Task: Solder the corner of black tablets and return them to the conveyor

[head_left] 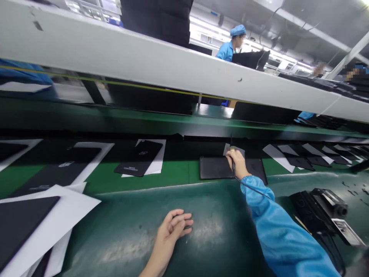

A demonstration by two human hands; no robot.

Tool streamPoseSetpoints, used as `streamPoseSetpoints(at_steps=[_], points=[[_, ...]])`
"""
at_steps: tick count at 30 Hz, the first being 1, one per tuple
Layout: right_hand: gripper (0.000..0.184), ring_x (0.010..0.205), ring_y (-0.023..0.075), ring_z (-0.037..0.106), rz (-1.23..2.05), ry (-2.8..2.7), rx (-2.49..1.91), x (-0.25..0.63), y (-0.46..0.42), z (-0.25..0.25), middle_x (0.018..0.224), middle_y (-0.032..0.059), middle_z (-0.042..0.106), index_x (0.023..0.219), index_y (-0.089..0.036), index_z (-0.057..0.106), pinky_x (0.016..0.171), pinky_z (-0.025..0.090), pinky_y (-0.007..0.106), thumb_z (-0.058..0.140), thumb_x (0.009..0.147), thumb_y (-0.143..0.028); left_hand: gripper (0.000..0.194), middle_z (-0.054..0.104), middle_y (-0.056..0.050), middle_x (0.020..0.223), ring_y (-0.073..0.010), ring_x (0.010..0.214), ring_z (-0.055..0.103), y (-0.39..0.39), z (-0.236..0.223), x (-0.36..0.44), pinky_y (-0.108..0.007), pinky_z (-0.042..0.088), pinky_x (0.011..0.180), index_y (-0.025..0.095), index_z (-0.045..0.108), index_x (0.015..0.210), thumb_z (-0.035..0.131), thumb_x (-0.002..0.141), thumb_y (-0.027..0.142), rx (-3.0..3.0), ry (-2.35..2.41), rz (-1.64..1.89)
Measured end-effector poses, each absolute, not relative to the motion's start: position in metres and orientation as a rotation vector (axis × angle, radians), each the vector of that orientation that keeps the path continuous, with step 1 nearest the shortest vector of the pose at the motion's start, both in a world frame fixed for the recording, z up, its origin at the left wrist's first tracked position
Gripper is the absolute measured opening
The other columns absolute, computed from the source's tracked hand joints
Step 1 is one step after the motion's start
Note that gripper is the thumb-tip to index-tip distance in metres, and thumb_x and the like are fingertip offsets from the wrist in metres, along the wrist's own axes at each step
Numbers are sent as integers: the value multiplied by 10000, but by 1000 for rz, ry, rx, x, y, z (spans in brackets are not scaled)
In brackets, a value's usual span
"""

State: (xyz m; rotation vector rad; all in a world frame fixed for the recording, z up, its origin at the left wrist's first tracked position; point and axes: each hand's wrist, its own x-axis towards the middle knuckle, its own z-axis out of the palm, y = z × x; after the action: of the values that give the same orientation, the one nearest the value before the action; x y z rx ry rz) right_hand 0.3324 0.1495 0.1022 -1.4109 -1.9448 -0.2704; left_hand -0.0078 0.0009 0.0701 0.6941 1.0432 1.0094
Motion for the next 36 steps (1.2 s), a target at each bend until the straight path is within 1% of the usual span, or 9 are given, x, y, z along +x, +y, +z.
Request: streamPoseSetpoints(at_steps=[4,8,14,17,22,26,29,31,36], points=[[214,1181,323,533,-399,-1889,-1512,361,125,90,1283,154,586,1089,-176,611,1024,426,488,541,946,-320,505,771,-129,979,-300,874,742,2,64,-8,-431,604,809,190,621,963,830,646,522,693,1042,1028],[214,1186,329,538,-476,-1867,-1665,397,72,59,1353,156,560,1071,-184,603,1021,422,518,537,904,-300,508,770,-129,988,-286,856,737,4,56,-8,-412,610,789,186,637,939,831,640,549,739,1019,1005],[175,1086,341,565,-634,-1615,-1863,452,58,48,1152,186,645,983,-160,616,982,413,540,498,874,-228,490,767,-110,958,-264,801,731,5,51,-6,-363,611,704,193,643,918,830,633,545,770,1061,1042],[188,1053,336,573,-685,-1523,-1835,454,72,57,1159,200,640,981,-141,619,958,431,525,472,902,-226,507,762,-110,957,-257,792,725,8,44,-8,-363,610,696,190,646,915,828,627,565,777,1032,1023],[246,1090,301,603,-575,-1647,-1612,391,96,58,1207,153,655,1052,-164,655,970,482,462,449,990,-283,440,744,-109,954,-239,787,716,7,45,-8,-355,600,680,189,640,913,811,676,518,813,967,988],[305,916,226,693,-338,-1791,-1401,309,114,46,1027,104,715,1181,-161,635,859,552,355,377,1031,-223,292,716,-88,908,-200,731,697,-2,55,-2,-308,569,626,189,611,885,764,735,388,862,976,1023],[294,803,186,711,-156,-1927,-1241,244,129,41,908,55,724,1127,-186,652,778,565,282,374,1032,-190,160,703,-85,915,-175,713,688,-6,55,3,-283,550,620,186,592,897,677,783,259,917,997,1016],[283,837,183,714,-67,-2014,-1144,202,140,41,954,57,725,1097,-201,660,798,565,270,388,1023,-177,125,700,-84,924,-165,702,685,-9,51,6,-275,543,619,185,587,910,630,793,195,961,1013,1009],[278,1039,230,680,53,-2100,-1024,113,172,45,1245,115,653,1120,-205,648,896,556,318,404,996,-152,115,709,-85,929,-178,740,707,-13,45,5,-274,547,631,188,592,908,561,812,131,1024,1012,1045]])
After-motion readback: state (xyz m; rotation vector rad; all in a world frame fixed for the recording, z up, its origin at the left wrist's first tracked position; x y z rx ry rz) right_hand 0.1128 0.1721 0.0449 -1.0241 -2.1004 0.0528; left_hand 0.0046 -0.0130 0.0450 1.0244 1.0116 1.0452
